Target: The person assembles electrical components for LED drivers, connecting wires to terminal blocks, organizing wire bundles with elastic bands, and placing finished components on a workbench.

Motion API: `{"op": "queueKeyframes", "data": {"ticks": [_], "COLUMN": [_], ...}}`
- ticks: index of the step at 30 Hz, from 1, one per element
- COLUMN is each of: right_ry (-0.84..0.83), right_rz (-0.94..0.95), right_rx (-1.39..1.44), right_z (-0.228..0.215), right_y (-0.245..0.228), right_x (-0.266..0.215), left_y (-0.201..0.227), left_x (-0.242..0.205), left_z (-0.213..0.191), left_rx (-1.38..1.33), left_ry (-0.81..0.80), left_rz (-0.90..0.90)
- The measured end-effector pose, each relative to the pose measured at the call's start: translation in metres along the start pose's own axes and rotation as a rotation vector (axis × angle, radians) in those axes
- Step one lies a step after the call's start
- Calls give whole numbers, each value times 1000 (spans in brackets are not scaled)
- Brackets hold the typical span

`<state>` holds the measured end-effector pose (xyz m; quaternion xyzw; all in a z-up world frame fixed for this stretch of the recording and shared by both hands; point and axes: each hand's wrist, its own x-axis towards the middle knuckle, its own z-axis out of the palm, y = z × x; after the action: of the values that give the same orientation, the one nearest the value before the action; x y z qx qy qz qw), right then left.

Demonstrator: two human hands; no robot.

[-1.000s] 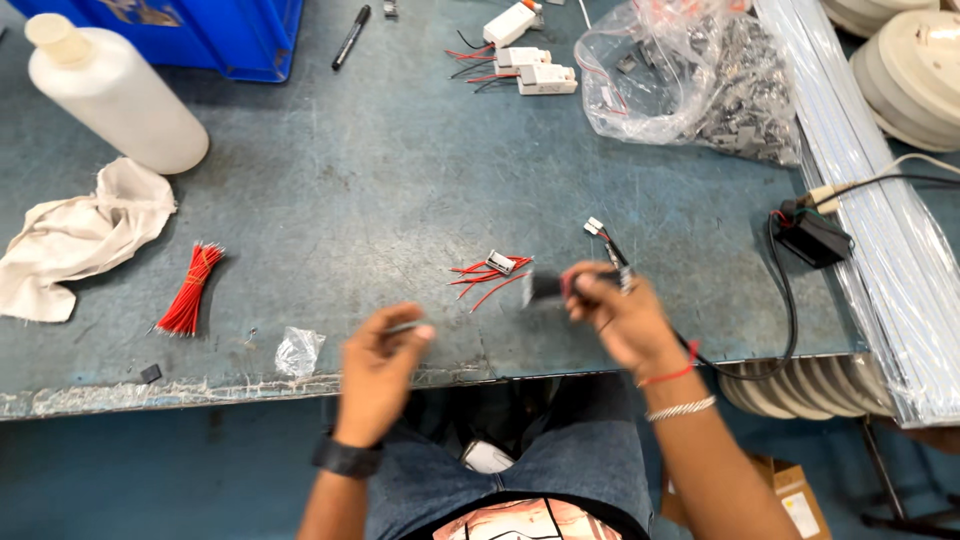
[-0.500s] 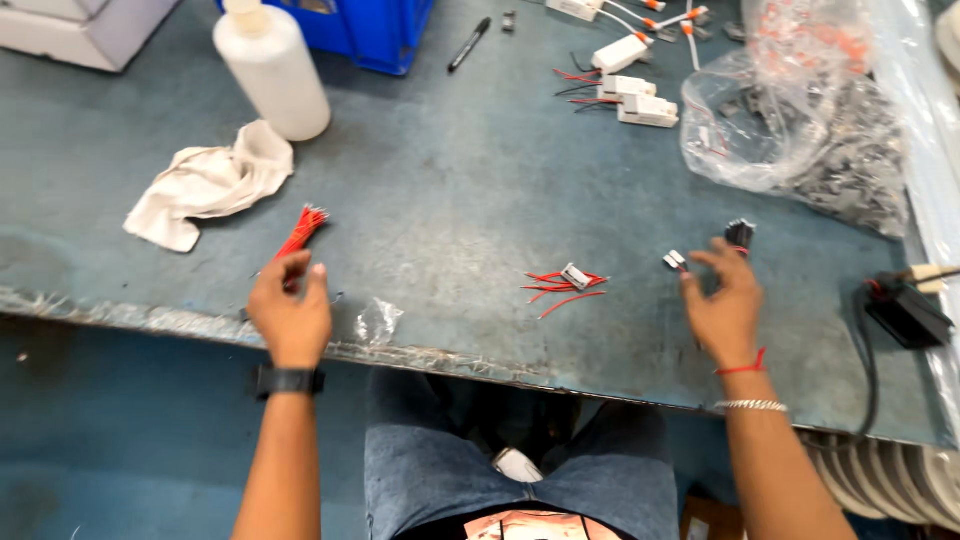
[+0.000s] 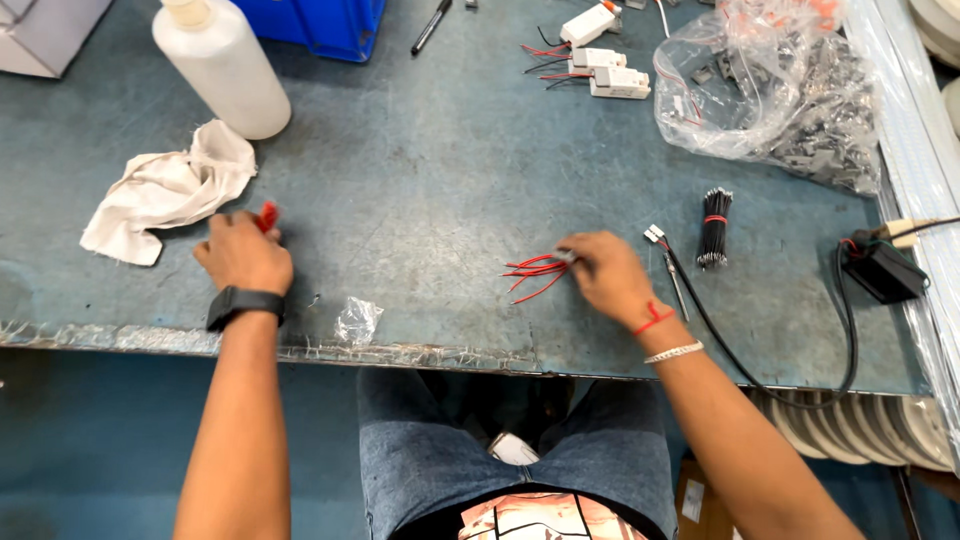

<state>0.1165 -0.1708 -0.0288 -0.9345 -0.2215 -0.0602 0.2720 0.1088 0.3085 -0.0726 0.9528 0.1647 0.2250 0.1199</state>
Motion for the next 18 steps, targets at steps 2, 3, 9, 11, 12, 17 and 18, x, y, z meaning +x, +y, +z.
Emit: {"op": "queueKeyframes", "data": {"ticks": [2, 3, 9, 11, 12, 17, 18], "right_ry": [133, 201, 282, 320, 340, 189, 133], "right_rz": [134, 203, 157, 175, 177, 164, 177], "right_rx": [98, 146, -48, -11, 12, -19, -26], "right_z": [-14, -18, -19, -18, -17, -20, -22], "right_y": [10, 15, 20, 11, 6, 7, 11], "right_x": [-12, -19, -65, -76, -77, -65, -61], "left_y": [16, 30, 138, 168, 178, 168, 157], "left_x": [-4, -10, -92, -121, -132, -163, -163], "left_z": [-26, -41, -103, -102, -99, -85, -84], "left_rx": [-216, -354, -1075, -1316, -1366, -1240, -1122], "left_ry": [101, 112, -284, -484, -526, -349, -234], "left_rz": [31, 26, -111, -238, -276, -406, -396]}}
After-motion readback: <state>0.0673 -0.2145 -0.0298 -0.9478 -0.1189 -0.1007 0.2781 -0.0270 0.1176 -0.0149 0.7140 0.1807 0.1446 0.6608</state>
